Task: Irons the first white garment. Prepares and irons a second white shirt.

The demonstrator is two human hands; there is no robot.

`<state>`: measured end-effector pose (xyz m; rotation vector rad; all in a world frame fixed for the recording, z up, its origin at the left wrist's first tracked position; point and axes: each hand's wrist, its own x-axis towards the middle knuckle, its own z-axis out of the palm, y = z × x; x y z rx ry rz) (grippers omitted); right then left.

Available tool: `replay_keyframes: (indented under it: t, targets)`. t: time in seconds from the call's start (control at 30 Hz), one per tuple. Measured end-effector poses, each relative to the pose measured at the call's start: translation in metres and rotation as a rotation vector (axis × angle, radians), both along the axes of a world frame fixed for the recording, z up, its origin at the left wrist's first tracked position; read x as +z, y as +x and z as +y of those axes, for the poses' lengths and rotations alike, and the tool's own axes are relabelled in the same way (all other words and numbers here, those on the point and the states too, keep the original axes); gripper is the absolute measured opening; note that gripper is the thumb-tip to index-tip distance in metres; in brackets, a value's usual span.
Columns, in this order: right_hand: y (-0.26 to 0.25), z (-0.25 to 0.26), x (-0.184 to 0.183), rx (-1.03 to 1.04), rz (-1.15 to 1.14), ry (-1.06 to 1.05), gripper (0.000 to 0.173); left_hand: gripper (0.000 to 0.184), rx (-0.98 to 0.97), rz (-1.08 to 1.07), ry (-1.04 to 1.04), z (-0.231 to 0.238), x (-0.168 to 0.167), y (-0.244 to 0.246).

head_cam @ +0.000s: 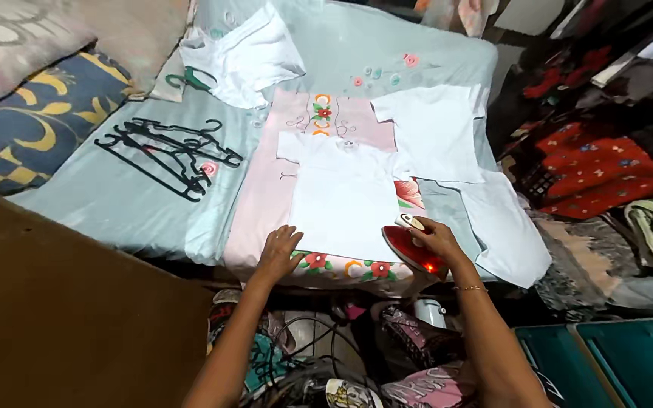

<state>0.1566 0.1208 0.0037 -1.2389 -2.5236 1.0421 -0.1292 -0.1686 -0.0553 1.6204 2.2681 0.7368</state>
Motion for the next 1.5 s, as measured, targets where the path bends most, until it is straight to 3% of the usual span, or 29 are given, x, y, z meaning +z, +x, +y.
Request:
replay_keyframes:
  t: [0.17,0.3,0.4,0.6,0.7,0.83,0.9,1.0,1.17,1.27,1.37,1.5]
  targets:
    - [0.001,0.022,0.010,-0.206,-0.263,0.290,0.051,0.038,0.001,0.071,0.102,-0.003,-0.010,-0.002]
    - [0.012,0.029,-0.041,-0.228,-0.365,0.463,0.047,0.030,0.013,0.139,0.137,-0.001,-0.014,0.001]
    - [0.018,0.018,-0.070,-0.237,-0.338,0.544,0.044,0.027,0.024,0.188,0.165,0.000,-0.017,0.001]
    - [0.020,0.015,-0.071,-0.222,-0.299,0.561,0.042,0.024,0.040,0.245,0.189,0.001,-0.016,0.002]
    - [0.013,0.002,-0.059,-0.039,-0.120,0.532,0.048,0.023,0.026,0.217,0.207,0.002,-0.012,-0.003]
    - [-0.015,-0.051,-0.065,0.423,-0.086,0.380,0.070,0.022,0.007,0.186,0.140,0.006,0.004,-0.010]
    - [-0.019,-0.066,-0.077,0.459,-0.075,0.436,0.056,0.022,0.001,0.179,0.088,0.008,0.018,-0.013]
    - [-0.021,-0.064,-0.066,0.320,0.024,0.518,0.029,0.023,-0.016,0.185,0.030,0.009,0.037,-0.021]
    - [-0.032,-0.078,-0.030,0.301,0.097,0.555,0.029,0.024,-0.040,0.254,-0.004,-0.015,0.075,-0.035]
    - [-0.030,-0.115,-0.006,0.459,-0.011,0.369,0.027,0.022,-0.037,0.270,-0.248,-0.058,0.110,-0.031]
    - [-0.021,-0.160,0.004,0.647,-0.101,0.184,0.026,0.024,0.001,0.218,-0.689,-0.091,0.134,-0.011]
    - [-0.014,-0.197,0.007,0.865,-0.315,-0.102,0.030,0.029,0.020,0.071,-1.085,-0.103,0.127,0.005]
